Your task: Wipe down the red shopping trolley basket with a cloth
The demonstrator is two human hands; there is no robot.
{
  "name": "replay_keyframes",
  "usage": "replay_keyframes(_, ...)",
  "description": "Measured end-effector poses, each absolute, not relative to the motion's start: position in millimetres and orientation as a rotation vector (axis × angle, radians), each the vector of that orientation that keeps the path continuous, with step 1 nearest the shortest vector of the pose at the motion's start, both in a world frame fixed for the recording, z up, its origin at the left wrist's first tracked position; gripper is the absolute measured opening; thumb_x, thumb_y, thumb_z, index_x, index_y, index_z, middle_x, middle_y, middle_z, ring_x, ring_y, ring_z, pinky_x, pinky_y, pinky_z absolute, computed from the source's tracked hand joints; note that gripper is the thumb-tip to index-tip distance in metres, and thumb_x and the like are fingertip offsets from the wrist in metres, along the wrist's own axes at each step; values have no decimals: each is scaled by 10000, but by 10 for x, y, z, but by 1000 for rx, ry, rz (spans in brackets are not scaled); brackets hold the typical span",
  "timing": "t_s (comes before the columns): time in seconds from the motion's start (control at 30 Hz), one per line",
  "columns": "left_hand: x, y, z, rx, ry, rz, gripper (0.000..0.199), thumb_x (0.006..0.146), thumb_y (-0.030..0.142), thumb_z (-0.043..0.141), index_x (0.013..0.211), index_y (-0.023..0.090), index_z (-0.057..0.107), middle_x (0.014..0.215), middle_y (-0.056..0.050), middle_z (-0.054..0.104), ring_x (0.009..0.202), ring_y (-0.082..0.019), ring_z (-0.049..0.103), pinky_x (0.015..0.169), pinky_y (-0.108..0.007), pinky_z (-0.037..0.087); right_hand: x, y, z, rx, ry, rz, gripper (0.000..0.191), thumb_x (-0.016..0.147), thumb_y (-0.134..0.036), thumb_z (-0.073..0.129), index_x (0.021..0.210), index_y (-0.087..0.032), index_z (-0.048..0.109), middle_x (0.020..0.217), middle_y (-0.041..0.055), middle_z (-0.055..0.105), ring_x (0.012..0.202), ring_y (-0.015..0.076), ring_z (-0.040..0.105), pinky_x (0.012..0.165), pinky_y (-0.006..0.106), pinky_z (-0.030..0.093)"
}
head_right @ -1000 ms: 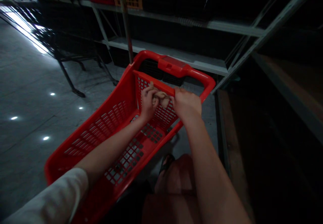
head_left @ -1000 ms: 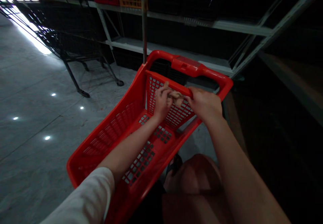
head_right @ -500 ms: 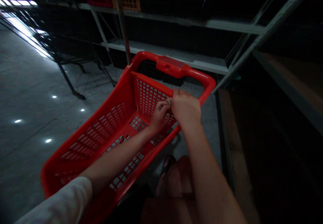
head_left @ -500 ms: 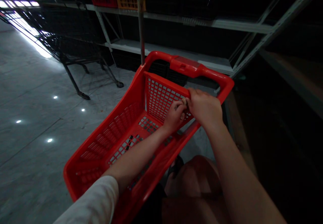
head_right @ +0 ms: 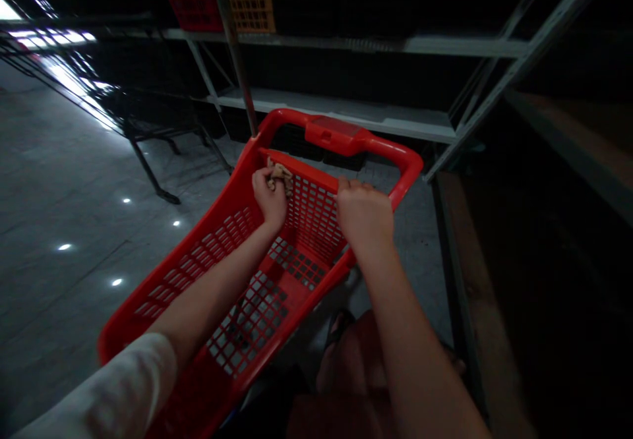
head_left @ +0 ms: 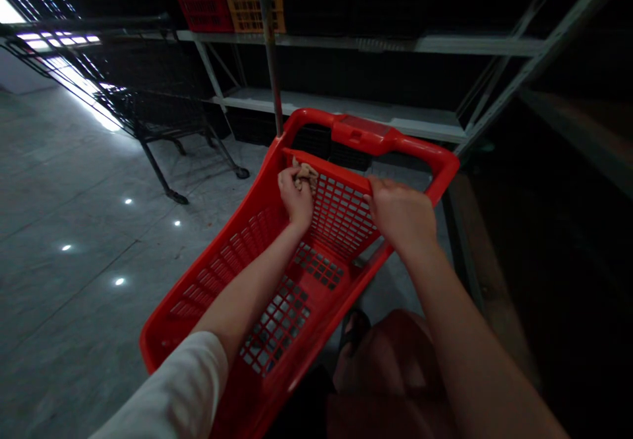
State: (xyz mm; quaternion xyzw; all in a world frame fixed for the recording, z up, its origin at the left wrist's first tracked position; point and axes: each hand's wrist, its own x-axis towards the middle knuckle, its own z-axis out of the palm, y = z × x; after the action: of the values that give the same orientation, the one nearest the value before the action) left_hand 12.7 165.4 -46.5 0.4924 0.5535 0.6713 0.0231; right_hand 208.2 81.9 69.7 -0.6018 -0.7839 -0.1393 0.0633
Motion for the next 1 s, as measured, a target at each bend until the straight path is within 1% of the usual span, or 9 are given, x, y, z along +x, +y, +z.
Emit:
replay_keyframes(0.1, 572, 1364, -555, 1628, 1599, 2010, 255, 856, 2, 604, 977, 222, 563, 1046, -42, 601, 1038, -204, 574, 956, -336, 454, 2082, 809, 699, -1830, -2369, -412, 345, 1039, -247, 445, 1283, -121, 653, 1102, 185, 763, 891, 276, 714, 671, 333, 418)
replay_keyframes(0.2, 879, 1093, -661, 1797, 1440, 1872, 290, 814, -11, 593, 982, 225, 577, 1052, -52, 608, 1033, -215, 594, 925, -344, 474, 2092, 787, 698, -1840, -2353, -420, 343, 1040, -261, 435, 1261, -122, 658, 1079, 183, 763, 894, 276, 714, 661, 322, 399)
replay_keyframes(0.33, 858, 1050, -691, 1907, 1344, 1777, 314, 795, -20, 595, 988, 227, 602, 1053, -44, 633, 1044, -211, 611, 928, -336, 482, 2106, 764, 701, -1860, -2346, -409, 375, 1037, -269, 422, 1298, -114, 641, 1078, 188, 762, 905, 271, 715, 663, 316, 389)
replay_keyframes(0.53, 294, 1514, -501, 1208, 1709, 2048, 214, 850, 44, 676, 929, 218, 579, 970, -7, 622, 956, -162, 595, 930, -302, 461, 2105, 768, 702, -1846, -2327, -385, 402, 1025, -263, 416, 1318, -115, 647, 1101, 188, 767, 891, 266, 717, 677, 329, 421)
replay_keyframes(0.6, 141, 1675, -449, 1005, 1769, 2122, 184, 897, 60, 633, 952, 212, 546, 971, -9, 612, 941, -144, 584, 941, -301, 462, 2102, 772, 702, -1838, -2327, -380, 418, 1025, -263, 413, 1339, -110, 642, 1113, 192, 766, 894, 270, 718, 690, 337, 435)
replay_keyframes(0.7, 98, 1811, -420, 902, 1797, 2172, 149, 943, 72, 554, 1000, 201, 506, 1042, -42, 607, 1003, -150, 581, 1006, -329, 458, 2102, 781, 698, -1835, -2327, -377, 432, 1025, -263, 402, 1352, -106, 637, 1112, 195, 768, 888, 270, 716, 694, 344, 444)
replay_keyframes(0.83, 399, 1661, -540, 997, 1791, 2164, 280, 808, -33, 553, 946, 209, 525, 1053, -44, 591, 1057, -180, 575, 1057, -359, 443, 2114, 778, 688, -1811, -2334, -398, 416, 1022, -254, 397, 1320, -115, 653, 1092, 188, 776, 876, 261, 714, 688, 336, 446)
replay_keyframes(0.93, 683, 1315, -785, 1410, 1673, 2037, 363, 717, -80, 493, 917, 217, 552, 1100, -56, 601, 1133, -204, 585, 1050, -370, 464, 2132, 755, 688, -1799, -2344, -415, 421, 1023, -244, 401, 1341, -111, 642, 1101, 189, 775, 878, 267, 718, 681, 341, 456)
replay_keyframes(1.0, 781, 1075, -972, 1705, 1517, 1853, 375, 696, -77, 462, 906, 219, 555, 1103, -63, 611, 1122, -213, 601, 1002, -374, 496, 2146, 739, 693, -1800, -2351, -415, 428, 1027, -234, 402, 1366, -108, 631, 1117, 189, 771, 894, 277, 722, 681, 349, 468)
